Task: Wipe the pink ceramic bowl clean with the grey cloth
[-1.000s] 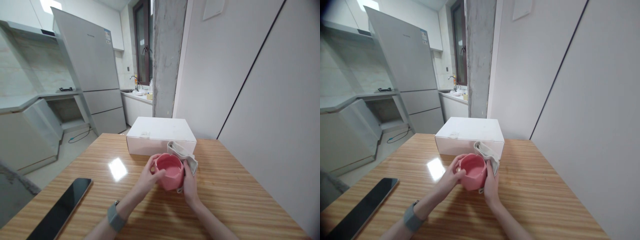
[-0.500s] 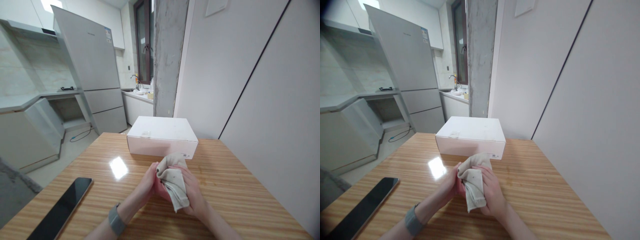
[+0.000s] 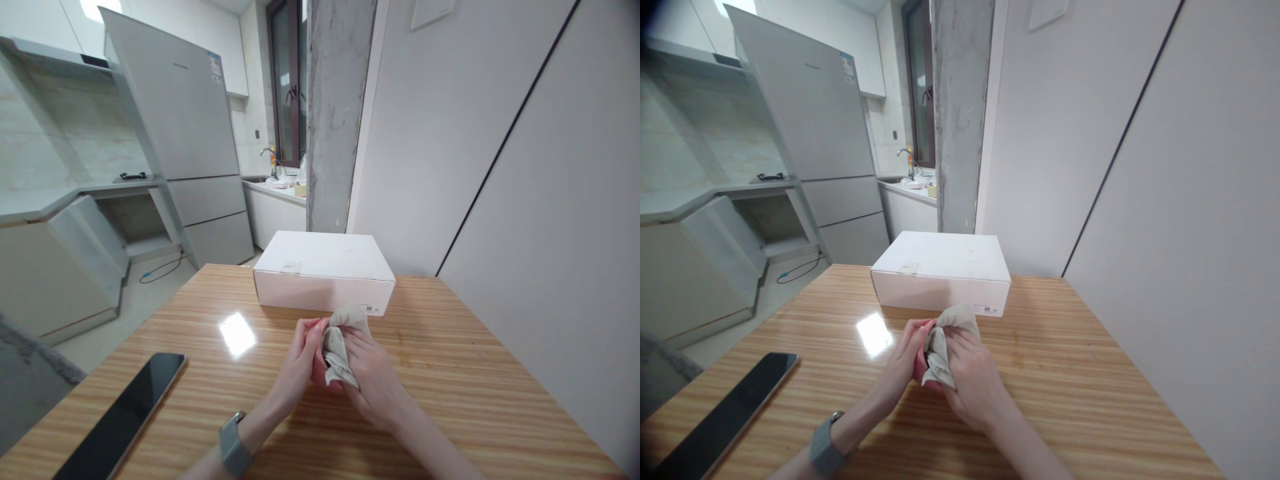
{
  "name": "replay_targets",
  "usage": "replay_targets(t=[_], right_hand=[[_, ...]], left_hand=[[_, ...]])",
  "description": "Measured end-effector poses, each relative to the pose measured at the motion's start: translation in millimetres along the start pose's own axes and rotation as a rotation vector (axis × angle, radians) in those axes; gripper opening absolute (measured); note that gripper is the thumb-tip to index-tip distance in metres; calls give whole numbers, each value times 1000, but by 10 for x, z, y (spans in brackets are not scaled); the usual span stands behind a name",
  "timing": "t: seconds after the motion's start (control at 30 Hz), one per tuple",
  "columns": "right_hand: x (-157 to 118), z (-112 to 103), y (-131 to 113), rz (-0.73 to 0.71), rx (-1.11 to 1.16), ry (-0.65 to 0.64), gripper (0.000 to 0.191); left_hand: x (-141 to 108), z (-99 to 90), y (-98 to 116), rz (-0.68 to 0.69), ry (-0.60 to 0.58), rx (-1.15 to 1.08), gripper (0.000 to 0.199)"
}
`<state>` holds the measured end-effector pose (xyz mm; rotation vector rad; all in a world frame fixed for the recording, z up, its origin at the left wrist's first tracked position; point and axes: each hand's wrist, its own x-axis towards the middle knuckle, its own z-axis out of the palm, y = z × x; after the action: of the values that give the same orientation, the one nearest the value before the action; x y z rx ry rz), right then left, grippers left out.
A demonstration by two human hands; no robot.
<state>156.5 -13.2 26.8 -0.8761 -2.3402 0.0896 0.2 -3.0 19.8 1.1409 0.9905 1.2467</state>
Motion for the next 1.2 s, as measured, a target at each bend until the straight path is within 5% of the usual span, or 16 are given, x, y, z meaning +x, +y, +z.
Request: replay_targets(t=[0.2, 0.4, 0.57, 0.8, 1.0, 1.2], right_hand=[[-20, 61, 0, 74, -113, 78, 40], [-89, 5, 116, -212, -117, 35, 45], [-98, 98, 81, -305, -92, -25, 42], [-34, 88, 80, -217, -76, -73, 43], [-43, 54, 209, -63, -134, 88, 41], [-79, 100, 139, -254, -139, 4, 44]], left_hand=[[-39, 44, -126, -15, -62, -133, 55], [46, -60, -100, -193, -292, -374, 52], [133, -144, 38, -299, -390, -229, 51], [129, -188, 33, -104, -296, -23, 44], [41, -77, -92, -161, -268, -341, 38], [92, -49, -8, -330, -275, -497, 52]])
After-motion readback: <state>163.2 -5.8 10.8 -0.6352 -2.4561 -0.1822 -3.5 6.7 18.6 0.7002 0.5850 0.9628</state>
